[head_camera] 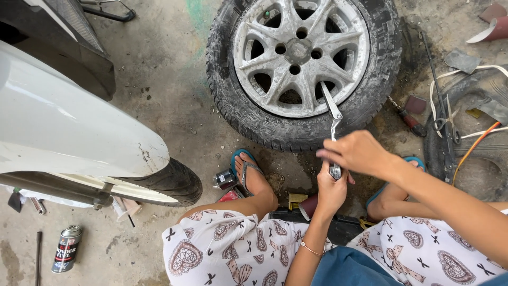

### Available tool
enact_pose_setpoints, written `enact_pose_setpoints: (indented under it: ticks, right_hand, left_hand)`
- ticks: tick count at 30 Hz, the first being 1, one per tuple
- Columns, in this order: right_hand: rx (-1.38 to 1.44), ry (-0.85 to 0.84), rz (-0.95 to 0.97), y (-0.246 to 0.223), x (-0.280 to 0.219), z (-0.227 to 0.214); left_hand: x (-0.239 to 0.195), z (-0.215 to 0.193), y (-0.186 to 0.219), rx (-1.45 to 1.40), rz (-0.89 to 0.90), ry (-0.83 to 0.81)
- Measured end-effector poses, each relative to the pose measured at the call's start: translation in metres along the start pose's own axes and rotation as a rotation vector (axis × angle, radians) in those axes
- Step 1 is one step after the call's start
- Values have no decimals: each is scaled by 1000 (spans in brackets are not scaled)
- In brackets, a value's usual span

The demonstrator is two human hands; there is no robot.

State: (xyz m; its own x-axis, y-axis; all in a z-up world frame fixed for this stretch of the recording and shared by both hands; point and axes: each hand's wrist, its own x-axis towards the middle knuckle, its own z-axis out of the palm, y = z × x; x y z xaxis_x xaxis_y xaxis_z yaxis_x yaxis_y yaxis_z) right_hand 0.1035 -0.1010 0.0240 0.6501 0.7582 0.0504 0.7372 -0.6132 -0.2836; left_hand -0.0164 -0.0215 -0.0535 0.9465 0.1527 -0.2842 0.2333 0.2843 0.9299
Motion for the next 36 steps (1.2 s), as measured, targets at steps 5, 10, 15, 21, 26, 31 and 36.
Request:
enact_pose_setpoints:
  ticks: [5, 10, 15, 21, 26, 31, 36]
  right_hand:
    - [-78, 27, 48, 17, 2, 12]
    - [-10, -11, 16, 8, 3, 5]
    - [-160, 47, 51, 26, 10, 15]
    - [-153, -2, -20, 0, -3, -2]
    - [-169, 81, 18, 18, 6, 14]
    - [-195, 98, -51, 5, -6, 12]
    - [-185, 112, 11, 15, 2, 19]
  left_hand:
    - [-1, 4, 16, -115, 6, -24]
    - [5, 3, -11, -130, -7, -29]
    - [4, 9, 7, -230, 52, -19]
    - [7, 7, -32, -227, 14, -33]
    - [5, 10, -3, -219, 55, -17]
    - [5, 8, -20, -168, 26, -1]
    - [6, 7, -4, -156, 36, 12]
